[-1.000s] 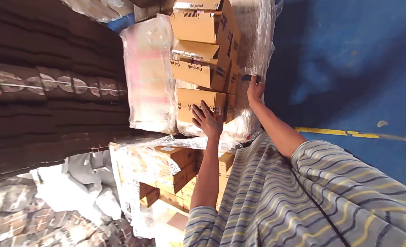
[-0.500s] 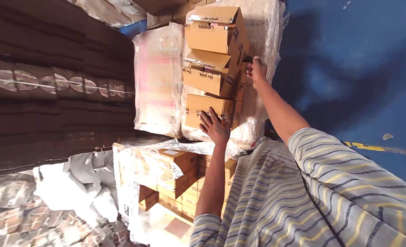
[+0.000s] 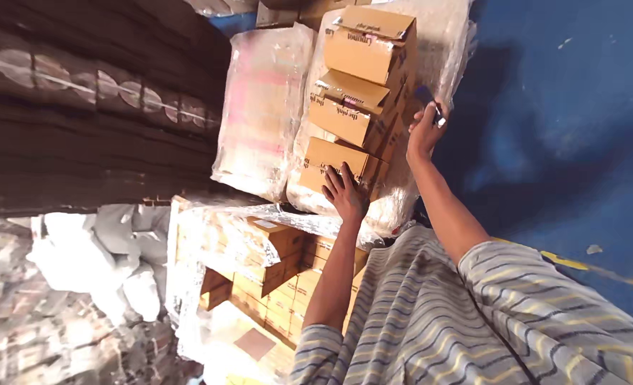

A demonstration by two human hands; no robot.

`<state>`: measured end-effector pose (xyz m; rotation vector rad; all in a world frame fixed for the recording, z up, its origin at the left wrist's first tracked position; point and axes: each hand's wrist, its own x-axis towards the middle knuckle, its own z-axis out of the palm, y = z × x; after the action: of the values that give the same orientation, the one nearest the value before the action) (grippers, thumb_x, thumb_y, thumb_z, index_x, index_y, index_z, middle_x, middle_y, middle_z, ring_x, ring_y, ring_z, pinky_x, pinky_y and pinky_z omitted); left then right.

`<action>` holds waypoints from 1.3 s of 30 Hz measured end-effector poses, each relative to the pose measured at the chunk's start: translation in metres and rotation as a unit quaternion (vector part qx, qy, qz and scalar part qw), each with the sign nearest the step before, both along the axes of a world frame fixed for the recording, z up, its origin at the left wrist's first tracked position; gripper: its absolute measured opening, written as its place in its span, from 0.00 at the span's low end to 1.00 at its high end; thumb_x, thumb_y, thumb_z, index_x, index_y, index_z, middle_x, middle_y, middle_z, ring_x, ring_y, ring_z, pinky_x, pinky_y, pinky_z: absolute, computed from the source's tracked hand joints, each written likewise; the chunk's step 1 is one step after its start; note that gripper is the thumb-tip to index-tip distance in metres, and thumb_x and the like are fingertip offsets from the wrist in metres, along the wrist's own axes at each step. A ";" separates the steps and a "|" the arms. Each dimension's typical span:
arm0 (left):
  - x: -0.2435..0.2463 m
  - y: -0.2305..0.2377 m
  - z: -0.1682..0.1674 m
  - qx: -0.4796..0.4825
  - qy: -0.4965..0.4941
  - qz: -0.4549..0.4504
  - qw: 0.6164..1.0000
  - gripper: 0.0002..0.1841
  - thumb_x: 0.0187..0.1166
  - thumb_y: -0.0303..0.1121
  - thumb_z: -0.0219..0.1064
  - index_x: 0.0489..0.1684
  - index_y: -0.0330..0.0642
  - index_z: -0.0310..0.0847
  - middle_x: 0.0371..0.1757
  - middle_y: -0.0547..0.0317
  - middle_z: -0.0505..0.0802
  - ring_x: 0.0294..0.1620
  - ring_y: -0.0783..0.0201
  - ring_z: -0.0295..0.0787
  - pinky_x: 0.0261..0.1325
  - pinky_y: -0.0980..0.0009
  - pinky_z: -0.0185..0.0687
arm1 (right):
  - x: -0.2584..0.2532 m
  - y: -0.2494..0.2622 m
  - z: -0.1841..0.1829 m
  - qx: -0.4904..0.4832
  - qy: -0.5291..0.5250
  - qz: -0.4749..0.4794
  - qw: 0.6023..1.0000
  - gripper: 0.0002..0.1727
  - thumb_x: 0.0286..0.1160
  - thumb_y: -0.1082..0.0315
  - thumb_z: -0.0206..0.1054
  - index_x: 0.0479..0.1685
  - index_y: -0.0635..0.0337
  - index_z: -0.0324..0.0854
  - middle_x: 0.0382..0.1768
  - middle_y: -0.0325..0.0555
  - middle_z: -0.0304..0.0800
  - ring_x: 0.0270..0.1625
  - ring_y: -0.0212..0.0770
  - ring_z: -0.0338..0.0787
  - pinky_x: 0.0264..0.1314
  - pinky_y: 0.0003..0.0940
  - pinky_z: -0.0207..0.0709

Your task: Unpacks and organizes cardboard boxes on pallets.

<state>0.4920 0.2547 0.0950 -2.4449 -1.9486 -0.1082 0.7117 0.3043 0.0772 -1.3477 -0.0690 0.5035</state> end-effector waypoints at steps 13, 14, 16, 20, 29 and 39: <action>-0.029 -0.007 0.034 -0.108 -0.311 -0.009 0.944 0.31 0.86 0.55 0.57 0.87 0.56 0.71 0.96 0.49 0.57 0.97 0.47 0.40 0.92 0.32 0.27 | -0.100 -0.123 0.020 -0.044 0.036 0.236 0.970 0.27 0.98 0.61 0.34 0.88 0.67 0.49 0.49 0.50 0.82 0.32 0.35 0.85 0.35 0.29 0.83; -0.032 -0.008 0.037 -0.111 -0.357 -0.007 0.927 0.28 0.87 0.50 0.58 0.84 0.52 0.74 0.94 0.47 0.60 0.96 0.46 0.44 0.92 0.33 0.30 | -0.106 -0.130 0.018 -0.048 0.034 0.292 0.955 0.29 0.98 0.59 0.32 0.90 0.67 0.48 0.52 0.51 0.85 0.34 0.36 0.86 0.36 0.30 0.83; -0.042 -0.018 0.040 -0.095 -0.455 -0.015 0.885 0.24 0.87 0.42 0.58 0.78 0.41 0.79 0.89 0.38 0.68 0.93 0.43 0.53 0.93 0.38 0.42 | -0.114 -0.139 -0.004 -0.034 0.002 0.330 0.943 0.30 0.98 0.55 0.31 0.87 0.65 0.54 0.46 0.43 0.88 0.33 0.34 0.88 0.35 0.30 0.84; -0.094 -0.082 0.027 -0.018 -0.549 0.052 0.834 0.23 0.83 0.34 0.64 0.74 0.30 0.79 0.82 0.36 0.77 0.86 0.47 0.70 0.88 0.53 0.64 | -0.122 -0.149 0.020 -0.043 -0.083 0.308 0.947 0.29 0.97 0.54 0.33 0.85 0.66 0.53 0.42 0.38 0.83 0.33 0.30 0.86 0.39 0.28 0.84; -0.380 -0.256 -0.068 0.062 -0.545 0.474 0.689 0.28 0.90 0.36 0.56 0.82 0.24 0.60 0.80 0.30 0.76 0.80 0.47 0.76 0.81 0.56 0.75 | -0.178 -0.198 0.058 0.051 -0.155 0.372 0.914 0.22 0.96 0.56 0.41 0.42 0.55 0.80 0.30 0.30 0.89 0.34 0.31 0.90 0.46 0.34 0.87; -0.612 -0.195 -0.145 -0.022 -0.721 0.477 0.503 0.40 0.92 0.61 0.26 0.89 0.41 0.61 0.87 0.48 0.74 0.86 0.54 0.69 0.83 0.52 0.67 | -0.489 -0.095 -0.083 -0.187 -0.001 0.698 0.691 0.24 0.95 0.59 0.50 0.81 0.63 0.69 0.67 0.48 0.86 0.61 0.36 0.90 0.64 0.34 0.85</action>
<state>-0.1204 0.0597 -0.0501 -0.3226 -3.1418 -2.5618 0.2228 0.2098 -0.0056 -1.4904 -1.1224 1.8838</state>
